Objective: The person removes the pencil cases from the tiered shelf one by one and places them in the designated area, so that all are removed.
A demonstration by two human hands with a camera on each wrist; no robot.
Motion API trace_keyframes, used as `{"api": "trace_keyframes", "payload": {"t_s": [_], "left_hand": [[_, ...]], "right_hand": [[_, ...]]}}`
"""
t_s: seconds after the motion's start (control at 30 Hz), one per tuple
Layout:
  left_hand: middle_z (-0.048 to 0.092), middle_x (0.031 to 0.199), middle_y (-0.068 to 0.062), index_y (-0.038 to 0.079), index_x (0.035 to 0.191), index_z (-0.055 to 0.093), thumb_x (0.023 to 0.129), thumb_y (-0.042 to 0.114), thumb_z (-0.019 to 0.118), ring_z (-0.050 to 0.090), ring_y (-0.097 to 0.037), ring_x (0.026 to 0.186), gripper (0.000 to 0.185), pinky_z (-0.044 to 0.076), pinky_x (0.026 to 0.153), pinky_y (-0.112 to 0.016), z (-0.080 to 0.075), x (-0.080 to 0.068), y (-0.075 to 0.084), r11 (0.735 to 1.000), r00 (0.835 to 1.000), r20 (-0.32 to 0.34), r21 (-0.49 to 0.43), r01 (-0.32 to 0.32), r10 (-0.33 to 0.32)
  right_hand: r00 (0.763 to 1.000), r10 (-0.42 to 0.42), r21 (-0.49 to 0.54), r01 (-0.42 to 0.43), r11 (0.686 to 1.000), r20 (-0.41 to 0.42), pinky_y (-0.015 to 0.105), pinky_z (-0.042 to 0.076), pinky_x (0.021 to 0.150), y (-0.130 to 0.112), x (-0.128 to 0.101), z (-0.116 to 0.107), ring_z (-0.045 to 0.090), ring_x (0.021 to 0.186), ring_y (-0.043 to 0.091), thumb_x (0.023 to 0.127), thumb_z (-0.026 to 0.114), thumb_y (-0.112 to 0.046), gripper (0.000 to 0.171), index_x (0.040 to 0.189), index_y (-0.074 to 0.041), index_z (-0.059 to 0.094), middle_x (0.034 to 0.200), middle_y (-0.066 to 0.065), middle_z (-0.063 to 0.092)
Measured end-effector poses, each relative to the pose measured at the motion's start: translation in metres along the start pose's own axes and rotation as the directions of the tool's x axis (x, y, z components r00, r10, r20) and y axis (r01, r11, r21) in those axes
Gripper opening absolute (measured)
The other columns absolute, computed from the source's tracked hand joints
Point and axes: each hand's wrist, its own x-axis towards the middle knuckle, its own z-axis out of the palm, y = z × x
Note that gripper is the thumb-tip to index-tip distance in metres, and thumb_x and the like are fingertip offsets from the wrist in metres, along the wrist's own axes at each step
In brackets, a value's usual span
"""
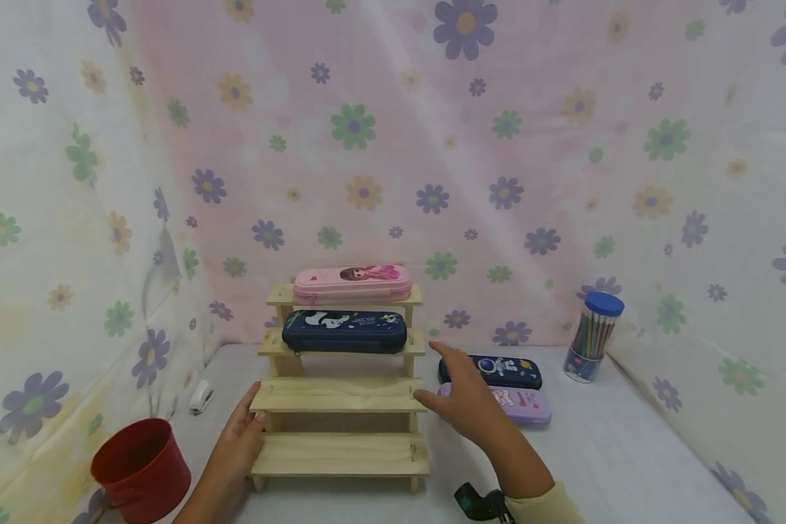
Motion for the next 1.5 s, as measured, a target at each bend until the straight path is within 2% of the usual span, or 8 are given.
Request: {"api": "trace_keyframes", "payload": {"t_s": [0.17,0.27,0.57,0.8,0.97,1.2,1.3,1.5], "left_hand": [[-0.001,0.177,0.001,0.033,0.17,0.003,0.115,0.018,0.037,-0.004,-0.027,0.163,0.066,0.008,0.129,-0.061,0.001,-0.002,-0.001,0.999,0.999,0.019,-0.023,-0.028,0.029],[-0.001,0.177,0.003,0.034,0.17,0.003,0.115,0.019,0.036,-0.004,-0.024,0.163,0.066,0.009,0.13,-0.06,0.001,-0.001,-0.001,1.0,1.0,0.015,-0.017,-0.018,0.019],[-0.002,0.177,0.003,0.027,0.17,0.004,0.115,0.014,0.034,-0.004,-0.023,0.163,0.065,0.007,0.131,-0.057,-0.001,0.002,-0.001,0.999,0.999,0.017,-0.011,-0.046,0.046],[-0.002,0.177,0.001,0.027,0.17,0.004,0.114,0.014,0.036,-0.003,-0.025,0.163,0.066,0.008,0.13,-0.058,0.002,0.003,-0.001,0.999,0.999,0.006,-0.009,-0.045,0.045],[0.004,0.176,0.002,0.03,0.17,0.006,0.114,0.017,0.037,0.004,-0.025,0.163,0.065,0.011,0.13,-0.058,0.005,0.004,0.002,0.999,0.999,-0.026,0.009,-0.041,0.041],[0.004,0.176,0.002,0.03,0.17,0.007,0.114,0.018,0.037,0.004,-0.026,0.163,0.065,0.012,0.13,-0.058,0.005,0.003,0.004,0.999,0.999,-0.047,0.029,-0.016,0.018],[0.003,0.177,0.002,0.03,0.17,0.006,0.114,0.018,0.038,0.002,-0.026,0.163,0.065,0.011,0.13,-0.059,0.004,0.002,0.004,1.0,0.999,-0.035,0.012,-0.017,0.017],[0.0,0.177,0.0,0.029,0.17,0.004,0.114,0.016,0.037,-0.001,-0.028,0.163,0.066,0.009,0.129,-0.061,0.002,0.002,0.003,1.0,0.999,-0.019,-0.005,-0.027,0.027]], "right_hand": [[1.0,-0.022,0.034,0.023,0.999,-0.02,0.067,0.043,0.113,-0.017,0.008,0.005,0.042,0.149,0.036,0.088,0.085,-0.04,0.087,0.161,-0.027,0.04,0.165,0.008,0.039],[0.998,-0.044,0.047,0.047,0.998,-0.052,0.066,0.044,0.113,-0.023,0.012,0.01,0.043,0.148,0.035,0.088,0.085,-0.042,0.085,0.16,-0.027,0.042,0.164,0.007,0.04],[0.99,-0.052,0.044,0.058,0.997,-0.131,0.064,0.042,0.115,-0.035,0.028,0.023,0.044,0.148,0.034,0.088,0.085,-0.042,0.082,0.157,-0.018,0.047,0.158,0.007,0.046],[0.989,-0.093,0.036,0.098,0.995,-0.113,0.06,0.04,0.119,-0.045,0.047,0.028,0.042,0.149,0.034,0.087,0.087,-0.039,0.086,0.157,-0.012,0.045,0.161,0.012,0.044],[0.987,-0.117,0.009,0.119,0.993,-0.111,0.059,0.04,0.12,-0.048,0.059,0.032,0.042,0.149,0.034,0.088,0.086,-0.041,0.085,0.157,-0.013,0.045,0.162,0.012,0.043],[0.99,-0.047,-0.026,0.044,0.999,-0.13,0.062,0.038,0.12,-0.05,0.065,0.042,0.036,0.153,0.039,0.085,0.087,-0.048,0.096,0.161,-0.012,0.04,0.169,0.012,0.031],[0.992,-0.002,-0.031,-0.002,1.0,-0.127,0.061,0.039,0.12,-0.053,0.066,0.045,0.038,0.152,0.038,0.084,0.085,-0.055,0.104,0.163,-0.013,0.034,0.168,0.013,0.033],[0.99,0.093,0.023,-0.091,0.996,-0.111,0.062,0.04,0.118,-0.061,0.067,0.049,0.039,0.152,0.038,0.081,0.082,-0.065,0.118,0.168,-0.015,0.022,0.167,0.014,0.035]]}}
